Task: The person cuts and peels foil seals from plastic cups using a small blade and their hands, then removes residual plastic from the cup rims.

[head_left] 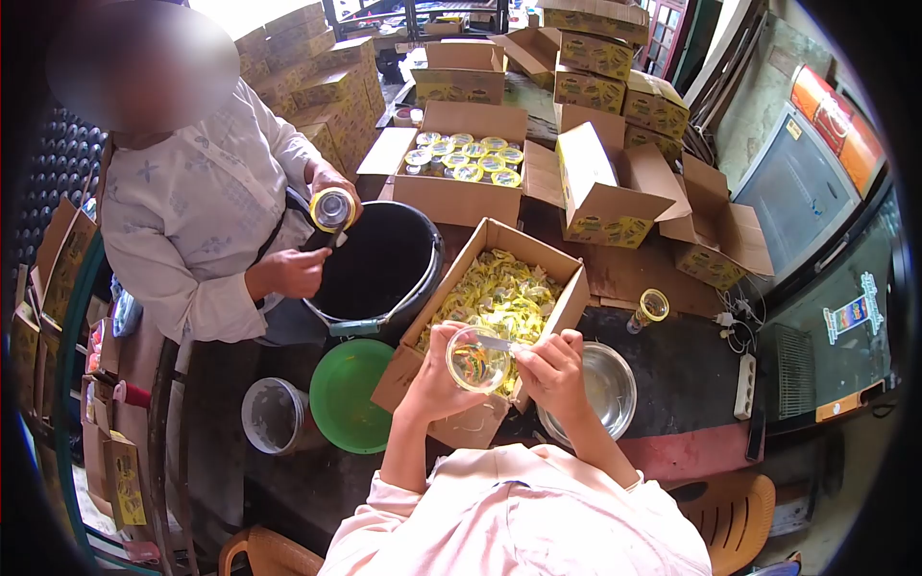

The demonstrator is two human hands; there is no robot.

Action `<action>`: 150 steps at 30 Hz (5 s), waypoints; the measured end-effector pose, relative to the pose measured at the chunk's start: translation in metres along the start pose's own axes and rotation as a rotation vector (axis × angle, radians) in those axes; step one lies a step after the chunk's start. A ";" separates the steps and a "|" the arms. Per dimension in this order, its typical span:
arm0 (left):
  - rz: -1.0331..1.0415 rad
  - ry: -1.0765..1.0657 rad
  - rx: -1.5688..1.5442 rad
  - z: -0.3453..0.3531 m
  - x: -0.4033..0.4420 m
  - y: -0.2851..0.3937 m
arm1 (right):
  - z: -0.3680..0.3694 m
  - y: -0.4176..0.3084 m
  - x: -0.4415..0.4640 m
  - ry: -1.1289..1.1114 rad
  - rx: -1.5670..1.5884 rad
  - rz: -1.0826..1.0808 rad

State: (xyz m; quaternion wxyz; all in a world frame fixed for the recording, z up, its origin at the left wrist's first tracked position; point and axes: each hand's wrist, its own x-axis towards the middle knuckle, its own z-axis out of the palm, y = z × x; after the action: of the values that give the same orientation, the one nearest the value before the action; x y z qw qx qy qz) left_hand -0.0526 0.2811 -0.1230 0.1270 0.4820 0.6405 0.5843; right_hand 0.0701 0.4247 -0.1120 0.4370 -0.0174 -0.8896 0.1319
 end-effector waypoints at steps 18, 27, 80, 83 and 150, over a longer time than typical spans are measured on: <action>-0.076 0.159 0.033 0.000 0.002 -0.015 | 0.012 0.006 0.001 0.071 0.165 0.359; -0.106 0.180 0.067 0.002 0.006 -0.011 | 0.010 -0.005 0.001 0.057 -0.027 0.080; -0.240 0.278 -0.352 0.010 -0.003 -0.010 | 0.014 -0.017 0.002 0.233 0.187 0.543; -0.176 0.296 -0.492 0.011 -0.009 -0.024 | 0.020 -0.018 0.001 0.268 0.246 0.532; -0.168 0.081 0.019 0.020 -0.009 -0.001 | 0.029 -0.027 0.012 0.349 0.230 0.388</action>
State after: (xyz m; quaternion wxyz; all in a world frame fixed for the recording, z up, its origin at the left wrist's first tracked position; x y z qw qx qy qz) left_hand -0.0336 0.2866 -0.1330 0.1449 0.4037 0.6887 0.5845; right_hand 0.0423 0.3945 -0.1126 0.5493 -0.1602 -0.7601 0.3080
